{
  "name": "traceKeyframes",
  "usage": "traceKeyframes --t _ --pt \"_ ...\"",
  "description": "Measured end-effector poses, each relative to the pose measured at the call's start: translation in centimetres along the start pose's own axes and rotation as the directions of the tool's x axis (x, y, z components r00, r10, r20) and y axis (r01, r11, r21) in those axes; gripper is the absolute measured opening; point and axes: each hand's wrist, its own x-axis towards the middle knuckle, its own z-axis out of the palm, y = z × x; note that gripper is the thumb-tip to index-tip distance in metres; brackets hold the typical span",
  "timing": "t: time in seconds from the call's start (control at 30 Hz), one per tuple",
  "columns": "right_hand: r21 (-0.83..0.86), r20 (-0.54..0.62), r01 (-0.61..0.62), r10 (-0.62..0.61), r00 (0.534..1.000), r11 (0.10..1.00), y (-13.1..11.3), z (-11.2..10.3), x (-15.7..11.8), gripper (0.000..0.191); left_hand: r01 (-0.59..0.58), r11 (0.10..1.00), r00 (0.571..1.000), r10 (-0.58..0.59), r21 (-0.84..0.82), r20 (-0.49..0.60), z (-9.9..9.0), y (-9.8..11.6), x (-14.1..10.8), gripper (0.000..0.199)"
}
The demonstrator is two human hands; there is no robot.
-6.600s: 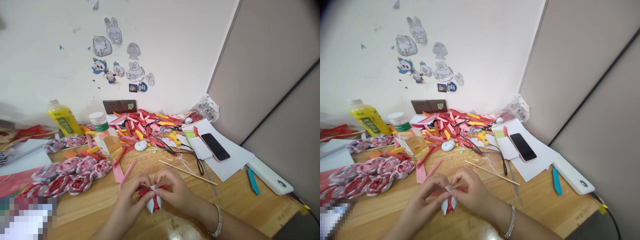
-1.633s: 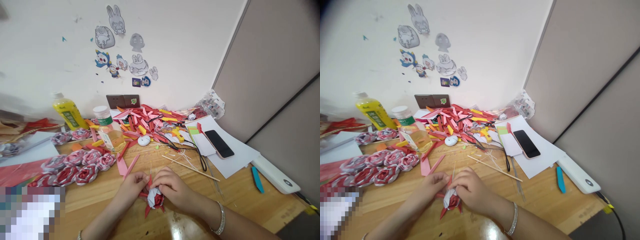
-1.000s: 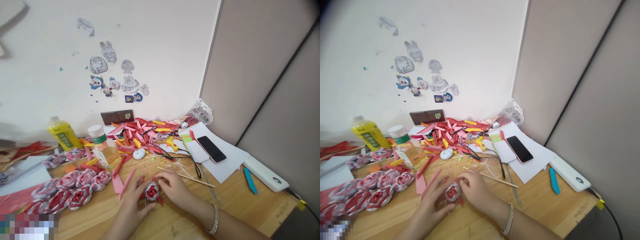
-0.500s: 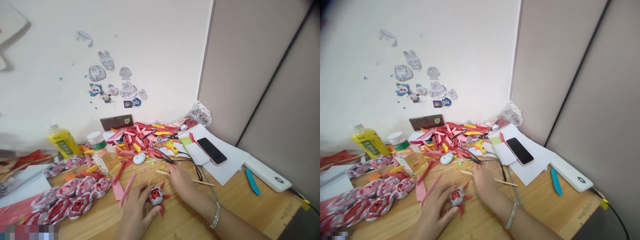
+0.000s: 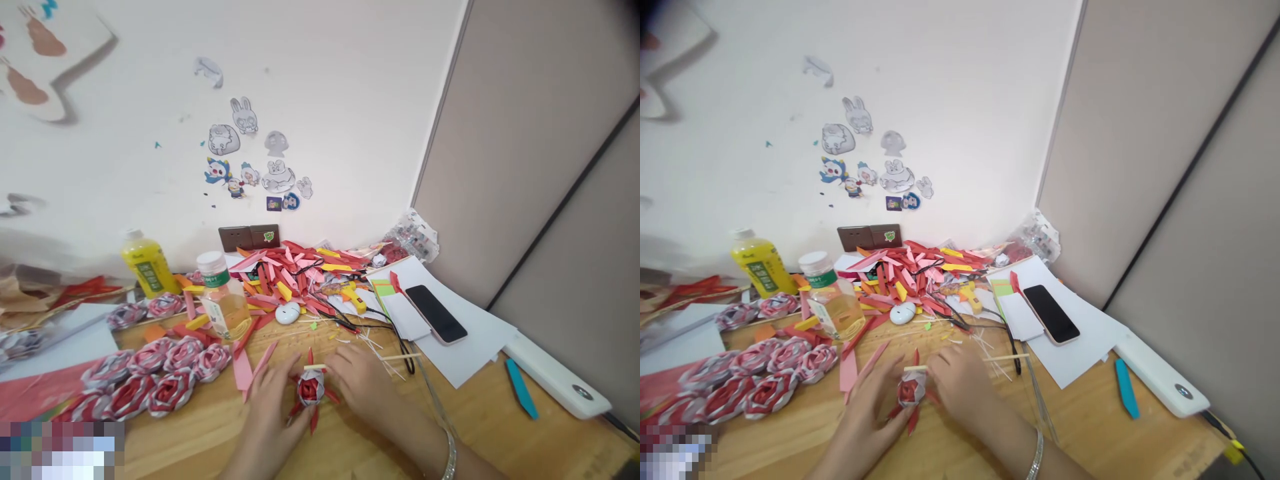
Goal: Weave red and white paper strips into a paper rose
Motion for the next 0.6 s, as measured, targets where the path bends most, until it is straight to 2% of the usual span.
traceKeyframes --t 0.13,0.27,0.47,0.6 --pt "0.114 0.002 -0.072 0.073 0.997 0.991 -0.3 0.1 -0.2 0.029 -0.039 0.999 0.998 0.04 -0.02 0.048 -0.4 0.2 0.3 0.037" --pt "0.168 -0.007 -0.091 0.094 0.996 0.982 -0.9 0.8 -0.7 0.027 0.045 0.997 0.992 -0.037 -0.067 0.118 -0.6 0.3 0.6 0.034" --pt "0.198 -0.017 -0.181 0.188 0.982 0.963 -1.3 2.2 -0.7 0.016 0.152 0.972 0.977 -0.121 -0.177 0.175 -0.4 0.3 0.8 0.047" --pt "0.228 -0.047 -0.187 0.202 0.978 0.956 -1.0 2.0 -0.6 0.012 0.113 0.976 0.981 -0.08 -0.184 0.177 -0.3 -0.1 0.7 0.044"
